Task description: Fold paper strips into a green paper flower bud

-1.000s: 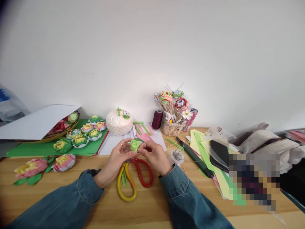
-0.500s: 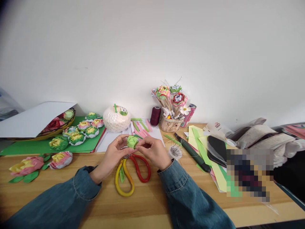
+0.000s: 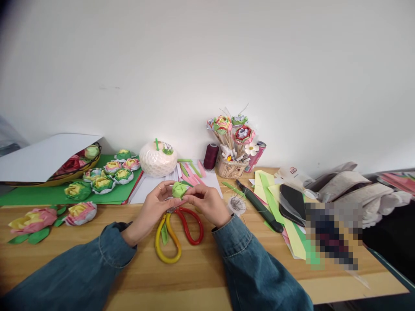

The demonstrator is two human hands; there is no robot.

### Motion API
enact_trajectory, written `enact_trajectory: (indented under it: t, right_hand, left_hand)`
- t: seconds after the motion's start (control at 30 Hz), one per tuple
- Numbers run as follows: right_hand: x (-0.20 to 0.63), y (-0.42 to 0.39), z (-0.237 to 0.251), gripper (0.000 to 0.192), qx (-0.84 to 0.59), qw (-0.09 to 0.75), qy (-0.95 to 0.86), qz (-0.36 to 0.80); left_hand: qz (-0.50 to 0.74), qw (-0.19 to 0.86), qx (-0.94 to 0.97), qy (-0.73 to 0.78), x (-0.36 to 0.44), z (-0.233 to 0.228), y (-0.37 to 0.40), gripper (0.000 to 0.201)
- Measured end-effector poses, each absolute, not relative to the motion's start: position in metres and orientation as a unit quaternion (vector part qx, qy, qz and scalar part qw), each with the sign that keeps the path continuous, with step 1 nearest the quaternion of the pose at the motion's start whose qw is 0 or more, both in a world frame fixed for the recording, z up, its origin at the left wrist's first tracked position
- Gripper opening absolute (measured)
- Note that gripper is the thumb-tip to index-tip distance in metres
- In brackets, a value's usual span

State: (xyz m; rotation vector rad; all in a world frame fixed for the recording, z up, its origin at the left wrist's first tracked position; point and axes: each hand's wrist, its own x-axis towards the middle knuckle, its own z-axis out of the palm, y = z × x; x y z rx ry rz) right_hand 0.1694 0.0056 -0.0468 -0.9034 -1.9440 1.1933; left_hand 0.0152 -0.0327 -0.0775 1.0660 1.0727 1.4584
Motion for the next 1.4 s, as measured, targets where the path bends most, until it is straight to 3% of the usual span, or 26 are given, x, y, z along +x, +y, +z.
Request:
enact_trajectory:
  t: [0.2, 0.5, 0.83, 1.03, 1.23, 1.4]
  right_hand:
    - [0.17, 0.005, -0.045, 0.016, -0.326, 0.333, -0.814, 0.348]
    - [0.172, 0.001, -0.044, 0.016, -0.306, 0.327, -0.848, 0.285]
    - [0.172, 0.003, -0.046, 0.014, -0.338, 0.34, -0.803, 0.353]
    - [0.172, 0.002, -0.048, 0.008, -0.32, 0.348, -0.844, 0.253]
    - [0.169, 0.002, -0.049, 0.008, -0.345, 0.322, -0.815, 0.337]
    - [0.168, 0.0, -0.043, 0.007, -0.343, 0.339, -0.81, 0.335]
  left_hand:
    - [0.601, 0.502, 0.448, 0.432, 0.015, -0.075, -0.033, 0.039]
    - [0.595, 0.528, 0.422, 0.435, 0.015, -0.074, -0.033, 0.04]
    - [0.582, 0.524, 0.445, 0.434, 0.014, -0.072, -0.035, 0.039]
    - [0.592, 0.493, 0.46, 0.442, 0.012, -0.078, -0.031, 0.04]
    - [0.579, 0.475, 0.499, 0.436, 0.012, -0.082, -0.029, 0.04]
    - [0.579, 0.476, 0.507, 0.426, 0.012, -0.083, -0.029, 0.039]
